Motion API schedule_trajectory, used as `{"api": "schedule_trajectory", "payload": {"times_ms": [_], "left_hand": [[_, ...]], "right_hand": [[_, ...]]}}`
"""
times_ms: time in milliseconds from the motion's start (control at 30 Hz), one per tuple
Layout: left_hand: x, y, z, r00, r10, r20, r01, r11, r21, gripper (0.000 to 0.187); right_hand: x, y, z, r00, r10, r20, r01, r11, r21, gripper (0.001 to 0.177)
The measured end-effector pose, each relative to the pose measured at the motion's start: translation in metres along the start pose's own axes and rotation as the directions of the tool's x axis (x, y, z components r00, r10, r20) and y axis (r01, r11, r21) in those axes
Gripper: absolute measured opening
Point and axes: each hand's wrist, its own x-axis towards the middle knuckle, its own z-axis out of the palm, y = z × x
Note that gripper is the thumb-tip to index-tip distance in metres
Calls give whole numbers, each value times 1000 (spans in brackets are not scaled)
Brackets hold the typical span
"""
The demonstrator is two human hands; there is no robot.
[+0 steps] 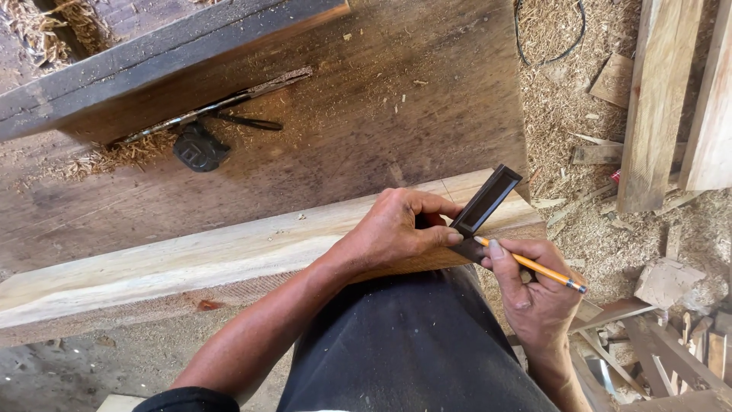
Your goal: Measuring and marking lines on wooden boards using a speed square and a pencil.
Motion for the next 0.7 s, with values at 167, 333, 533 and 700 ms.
{"api": "schedule_trajectory", "payload": {"times_ms": [167,333,533,700], "left_hand": [[-4,10,-2,1000,-20,-9,20,1000,16,35],[-5,8,2,999,-28,-27,28,1000,13,34],[-5,6,6,999,-10,-46,10,1000,18,34],[-4,10,6,998,-50,-27,51,999,17,35]], "right_hand": [[3,-13,-6,998,-53,31,60,950,-307,9],[-7,-6,-16,998,-59,15,61,966,-252,9],[-18,22,-24,996,-88,-11,84,977,-196,9],[-24,40,-36,996,-40,-82,33,996,-88,4]]}}
